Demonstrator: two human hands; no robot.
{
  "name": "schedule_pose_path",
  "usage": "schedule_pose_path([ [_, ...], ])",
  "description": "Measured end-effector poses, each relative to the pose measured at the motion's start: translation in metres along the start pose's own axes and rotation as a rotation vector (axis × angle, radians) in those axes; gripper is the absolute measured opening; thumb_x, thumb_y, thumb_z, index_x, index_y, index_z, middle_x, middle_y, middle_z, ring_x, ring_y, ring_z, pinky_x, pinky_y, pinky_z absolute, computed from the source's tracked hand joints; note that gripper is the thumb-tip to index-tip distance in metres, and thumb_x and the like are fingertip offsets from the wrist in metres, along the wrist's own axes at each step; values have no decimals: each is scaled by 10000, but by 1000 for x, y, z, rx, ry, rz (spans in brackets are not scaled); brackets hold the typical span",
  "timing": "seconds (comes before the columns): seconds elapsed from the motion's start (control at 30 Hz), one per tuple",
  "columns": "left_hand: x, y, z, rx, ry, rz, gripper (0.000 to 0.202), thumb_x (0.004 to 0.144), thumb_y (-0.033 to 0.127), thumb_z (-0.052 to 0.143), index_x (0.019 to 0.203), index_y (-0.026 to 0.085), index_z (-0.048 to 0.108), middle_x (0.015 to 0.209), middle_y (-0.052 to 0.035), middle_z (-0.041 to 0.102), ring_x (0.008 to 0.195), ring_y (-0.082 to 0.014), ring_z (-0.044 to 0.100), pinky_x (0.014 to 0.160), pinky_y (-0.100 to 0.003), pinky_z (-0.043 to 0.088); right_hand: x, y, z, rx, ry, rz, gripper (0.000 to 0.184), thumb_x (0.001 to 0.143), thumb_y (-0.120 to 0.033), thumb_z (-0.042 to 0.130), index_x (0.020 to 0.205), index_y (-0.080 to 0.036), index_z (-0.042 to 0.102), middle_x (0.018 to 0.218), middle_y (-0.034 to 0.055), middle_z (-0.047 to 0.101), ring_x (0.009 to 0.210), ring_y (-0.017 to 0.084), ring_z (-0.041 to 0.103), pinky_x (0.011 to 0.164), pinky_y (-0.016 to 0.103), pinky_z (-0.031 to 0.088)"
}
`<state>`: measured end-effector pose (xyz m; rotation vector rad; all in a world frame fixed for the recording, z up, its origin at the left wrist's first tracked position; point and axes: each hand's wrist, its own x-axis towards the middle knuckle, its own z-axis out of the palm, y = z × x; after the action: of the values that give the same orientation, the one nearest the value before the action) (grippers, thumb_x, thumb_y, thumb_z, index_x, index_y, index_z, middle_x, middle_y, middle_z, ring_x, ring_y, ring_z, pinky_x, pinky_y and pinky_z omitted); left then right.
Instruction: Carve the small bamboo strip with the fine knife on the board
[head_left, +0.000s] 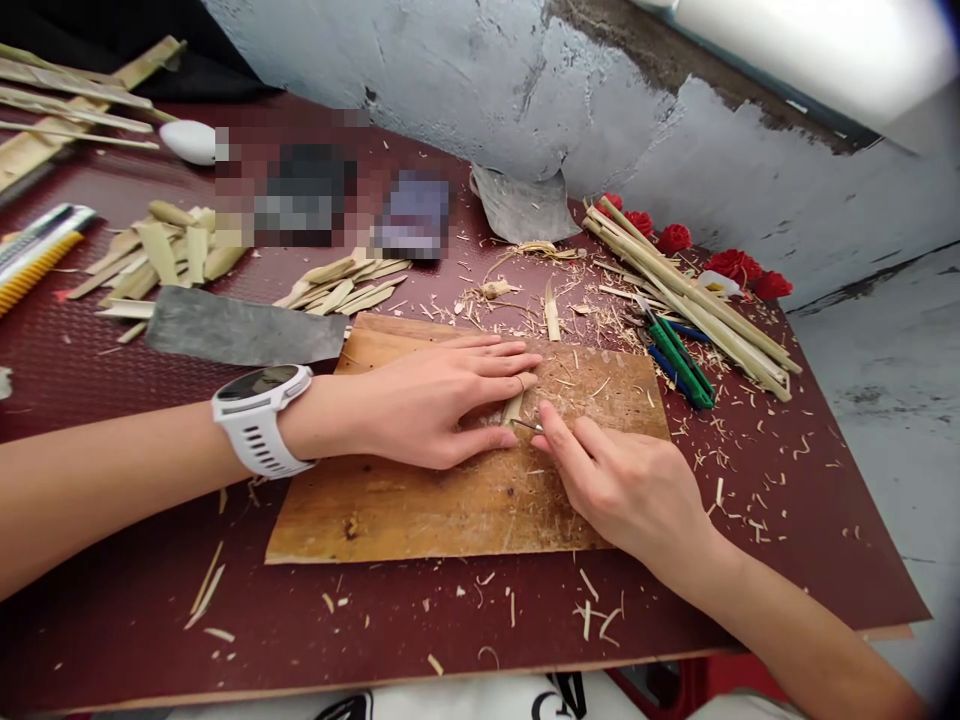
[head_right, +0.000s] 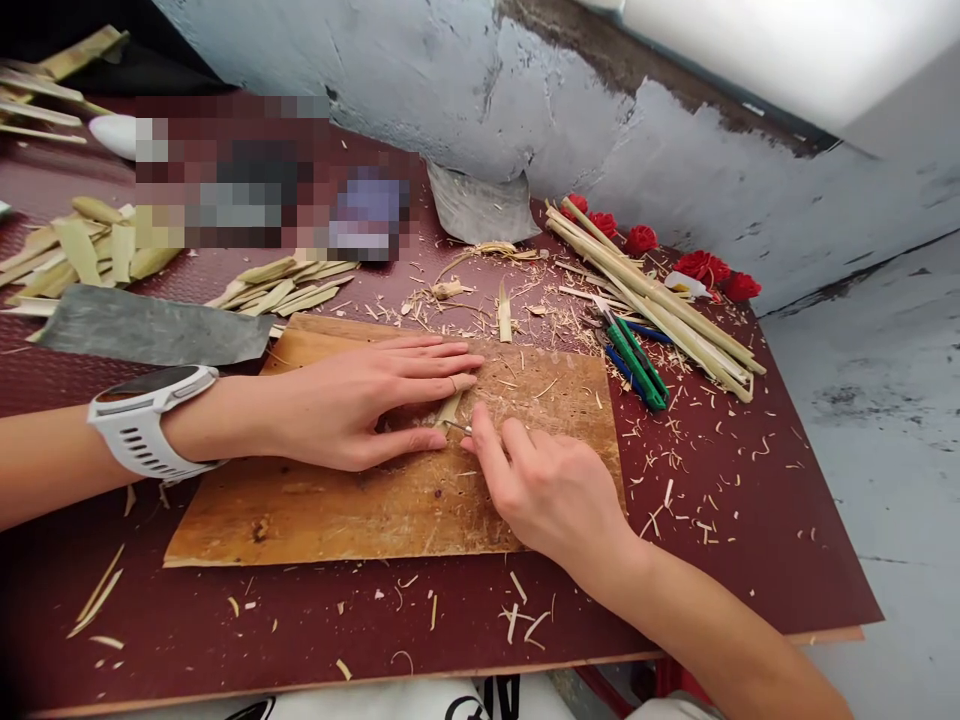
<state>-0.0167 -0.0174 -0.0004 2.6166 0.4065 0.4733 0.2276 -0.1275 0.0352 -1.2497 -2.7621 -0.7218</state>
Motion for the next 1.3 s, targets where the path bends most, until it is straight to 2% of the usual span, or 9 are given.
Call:
schedule_pose_path([
  [0.27, 0, 1, -2, 35, -33, -11, 618, 1080, 477, 547, 1608, 164, 484, 1657, -148, 481, 1624, -304, 339, 1368, -532, 248, -6, 7, 10, 72, 11, -26, 329, 1083, -296, 596, 1306, -103, 742, 766, 4, 709, 546, 131, 582, 534, 332, 317],
  [0.5, 0, 1, -2, 7, -31, -26, 629, 1075, 486, 561, 1610, 163, 484, 1663, -145, 473, 1627, -306, 332, 1372, -530, 234, -3, 10, 13, 242, 88, 122, 271, 1081, -285, 596, 1287, -151, 708, 800, -10, 755, 589, 114, 628, 555, 297, 345],
  [0.67, 0, 0, -2, 12, -30, -24, 649, 1072, 498, 563, 1616, 157, 474, 1669, -150, 463, 1626, -317, 332, 1367, -539, 242, 2, 11, 9, 374, 81, 180, 177, 1103, -254, 528, 1114, -158, 676, 838, 16, 767, 662, 125, 670, 622, 264, 397],
  [0.77, -1, -1, -2, -4, -16, -17, 633, 1064, 483, 585, 1607, 170, 488, 1647, -146, 498, 1614, -318, 360, 1359, -542, 261, 2, 11, 7, 370, 75, 222, 220, 1120, -326, 515, 1058, -188, 673, 798, -2, 751, 650, 113, 668, 577, 261, 351],
  [0.9, -2, -1, -1, -21, 29, -57, 711, 1004, 553, 676, 1569, 147, 531, 1640, -198, 491, 1565, -357, 441, 1318, -566, 343, 3, 12, 4, 302, 79, 297, 464, 1121, -439, 473, 733, -210, 586, 575, -28, 621, 486, 98, 544, 498, 284, 243],
  [0.97, -3, -1, 0, -4, 56, -67, 744, 978, 587, 696, 1541, 121, 556, 1648, -226, 469, 1547, -374, 465, 1298, -569, 379, 4, 12, 4, 265, 71, 314, 525, 1112, -460, 462, 656, -214, 544, 518, -30, 567, 442, 100, 489, 489, 289, 214],
  [1.13, -2, 2, 1, 71, 87, -37, 615, 1007, 471, 642, 1489, 91, 606, 1584, -218, 557, 1501, -373, 526, 1316, -576, 362, 9, 9, 11, 205, 47, 329, 514, 1067, -496, 530, 639, -213, 558, 520, -21, 594, 470, 119, 540, 506, 290, 207],
  [1.3, -1, 3, 1, 51, 93, -41, 590, 1012, 469, 635, 1492, 127, 612, 1565, -200, 583, 1479, -357, 556, 1312, -569, 383, 13, 6, 16, 181, 9, 330, 494, 1042, -523, 561, 658, -212, 580, 533, -10, 617, 489, 131, 552, 527, 295, 198],
])
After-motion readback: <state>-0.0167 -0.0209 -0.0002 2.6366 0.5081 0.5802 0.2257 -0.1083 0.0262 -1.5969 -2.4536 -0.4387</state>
